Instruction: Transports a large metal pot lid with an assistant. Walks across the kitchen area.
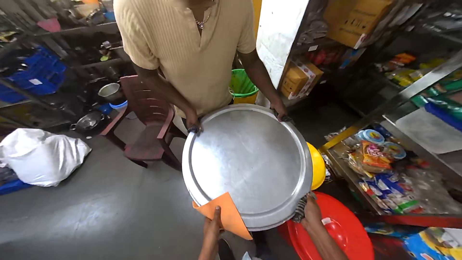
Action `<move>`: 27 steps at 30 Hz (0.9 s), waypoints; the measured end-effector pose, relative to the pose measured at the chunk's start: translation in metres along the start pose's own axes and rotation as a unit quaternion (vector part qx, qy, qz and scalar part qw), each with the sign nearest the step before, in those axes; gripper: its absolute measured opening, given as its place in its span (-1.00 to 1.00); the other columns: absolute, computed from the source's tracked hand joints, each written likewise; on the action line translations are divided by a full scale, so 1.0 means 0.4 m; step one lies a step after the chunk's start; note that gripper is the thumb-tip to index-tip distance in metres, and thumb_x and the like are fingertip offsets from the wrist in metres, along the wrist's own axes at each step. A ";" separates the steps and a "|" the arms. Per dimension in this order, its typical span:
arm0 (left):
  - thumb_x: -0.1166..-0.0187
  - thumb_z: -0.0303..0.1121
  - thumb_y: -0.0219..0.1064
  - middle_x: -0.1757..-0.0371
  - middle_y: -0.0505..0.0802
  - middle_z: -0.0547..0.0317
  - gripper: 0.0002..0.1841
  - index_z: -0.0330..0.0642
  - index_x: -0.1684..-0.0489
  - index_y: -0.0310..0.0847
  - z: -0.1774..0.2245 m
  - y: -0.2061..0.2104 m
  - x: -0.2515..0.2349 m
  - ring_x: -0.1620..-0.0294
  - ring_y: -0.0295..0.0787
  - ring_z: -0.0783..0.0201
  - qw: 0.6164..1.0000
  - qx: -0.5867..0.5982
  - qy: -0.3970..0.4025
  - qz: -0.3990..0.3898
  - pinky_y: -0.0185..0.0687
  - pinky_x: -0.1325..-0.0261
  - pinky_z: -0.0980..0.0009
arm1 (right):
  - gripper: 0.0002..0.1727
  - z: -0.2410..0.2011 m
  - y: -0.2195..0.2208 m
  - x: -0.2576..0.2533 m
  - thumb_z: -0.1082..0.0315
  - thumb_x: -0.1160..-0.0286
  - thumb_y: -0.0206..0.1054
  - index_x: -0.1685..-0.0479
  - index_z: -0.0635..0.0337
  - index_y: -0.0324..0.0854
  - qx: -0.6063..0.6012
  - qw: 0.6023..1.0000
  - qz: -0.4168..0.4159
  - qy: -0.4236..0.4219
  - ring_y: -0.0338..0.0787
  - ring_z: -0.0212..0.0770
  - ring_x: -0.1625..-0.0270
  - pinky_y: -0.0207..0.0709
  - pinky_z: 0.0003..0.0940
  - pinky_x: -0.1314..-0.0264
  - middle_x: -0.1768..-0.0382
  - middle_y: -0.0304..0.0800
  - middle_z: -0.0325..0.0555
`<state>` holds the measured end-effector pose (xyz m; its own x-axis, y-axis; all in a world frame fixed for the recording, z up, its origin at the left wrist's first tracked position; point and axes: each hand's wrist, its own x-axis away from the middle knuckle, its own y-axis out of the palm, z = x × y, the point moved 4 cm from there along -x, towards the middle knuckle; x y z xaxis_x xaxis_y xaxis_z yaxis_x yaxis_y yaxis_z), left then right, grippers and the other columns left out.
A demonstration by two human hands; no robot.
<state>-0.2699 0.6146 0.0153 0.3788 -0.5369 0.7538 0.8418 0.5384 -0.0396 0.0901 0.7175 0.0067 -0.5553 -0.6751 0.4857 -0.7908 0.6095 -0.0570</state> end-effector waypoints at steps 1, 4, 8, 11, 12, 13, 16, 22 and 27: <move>-0.74 0.08 0.24 -0.17 0.79 -0.31 -0.32 -0.26 -0.63 0.29 -0.002 0.002 0.002 -0.09 0.80 -0.14 1.000 -0.007 0.000 0.001 0.75 0.00 -0.07 | -0.48 -0.010 0.000 -0.020 -0.03 -0.92 -0.12 -0.20 0.23 0.55 0.014 1.000 0.009 -0.004 0.67 -0.24 0.40 0.62 -0.20 0.33 0.34 0.64 -0.08; -0.76 0.07 0.21 -0.16 0.79 -0.31 -0.33 -0.26 -0.63 0.27 -0.003 0.013 0.005 -0.08 0.80 -0.14 1.000 -0.001 0.000 0.003 0.75 0.02 -0.07 | -0.46 -0.039 -0.004 -0.062 -0.03 -0.91 -0.10 -0.26 0.28 0.54 0.062 0.998 0.018 0.001 0.68 -0.17 0.29 0.61 -0.13 0.22 0.23 0.65 0.02; -0.77 0.03 0.21 -0.08 0.81 -0.32 -0.36 -0.36 -0.56 0.30 0.002 0.012 -0.018 0.00 0.84 -0.12 1.000 0.006 0.017 -0.001 0.80 0.05 -0.03 | -0.45 -0.050 0.003 -0.078 -0.03 -0.93 -0.14 -0.26 0.29 0.53 0.100 0.995 0.005 -0.001 0.67 -0.15 0.29 0.60 -0.10 0.22 0.22 0.64 0.04; -0.78 0.04 0.19 -0.08 0.80 -0.30 -0.36 -0.34 -0.57 0.29 0.014 0.003 -0.039 -0.01 0.82 -0.10 0.999 -0.011 0.033 -0.005 0.76 0.04 -0.03 | -0.40 -0.041 -0.008 -0.064 -0.05 -0.93 -0.16 -0.34 0.32 0.53 0.122 0.992 -0.012 -0.008 0.75 -0.06 0.15 0.66 -0.02 0.06 0.09 0.71 0.14; -0.77 0.05 0.20 -0.08 0.81 -0.30 -0.35 -0.35 -0.57 0.32 0.032 -0.002 -0.055 -0.01 0.83 -0.10 0.999 -0.016 0.042 -0.004 0.78 0.02 -0.04 | -0.38 -0.041 -0.001 -0.060 -0.06 -0.93 -0.17 -0.34 0.34 0.53 0.134 0.991 -0.016 -0.010 0.77 -0.02 0.10 0.66 0.03 0.01 0.06 0.73 0.18; -0.77 0.07 0.20 -0.07 0.82 -0.29 -0.35 -0.35 -0.55 0.34 0.038 -0.014 -0.068 0.01 0.83 -0.09 0.998 -0.025 0.053 0.004 0.78 0.03 -0.04 | -0.37 -0.031 0.001 -0.048 -0.06 -0.93 -0.19 -0.34 0.36 0.53 0.149 0.989 -0.017 -0.006 0.77 0.01 0.05 0.66 0.06 -0.03 0.03 0.73 0.22; -0.76 0.10 0.20 -0.08 0.81 -0.31 -0.34 -0.36 -0.52 0.38 0.063 -0.026 -0.099 -0.01 0.80 -0.11 0.996 -0.046 0.068 0.024 0.74 0.02 -0.06 | -0.34 -0.015 0.006 -0.011 -0.07 -0.93 -0.20 -0.30 0.40 0.55 0.174 0.985 0.000 -0.008 0.77 0.06 0.03 0.65 0.11 -0.05 0.03 0.73 0.26; -0.79 0.14 0.10 -0.09 0.81 -0.29 -0.34 -0.29 -0.58 0.35 0.060 -0.045 -0.104 0.01 0.80 -0.11 0.997 -0.028 0.071 0.028 0.72 0.10 -0.05 | -0.37 -0.001 0.017 -0.003 -0.07 -0.92 -0.16 -0.35 0.35 0.52 0.131 0.991 0.008 0.013 0.75 0.01 0.11 0.64 0.05 0.02 0.07 0.71 0.20; -0.85 0.07 0.02 -0.04 0.81 -0.31 -0.37 -0.41 -0.48 0.41 -0.013 -0.028 -0.070 0.09 0.82 -0.07 0.996 0.005 0.091 0.020 0.75 0.13 0.00 | -0.43 -0.033 -0.073 0.003 0.04 -0.89 0.00 -0.40 0.43 0.55 0.260 0.950 0.121 -0.123 0.74 0.29 -0.29 0.50 0.30 -0.42 -0.18 0.76 0.40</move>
<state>-0.2880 0.6201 -0.0086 0.4760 -0.6235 0.6202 0.8210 0.5679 -0.0591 0.1158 0.7045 0.0204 -0.7292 -0.6577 0.1891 -0.6176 0.5134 -0.5958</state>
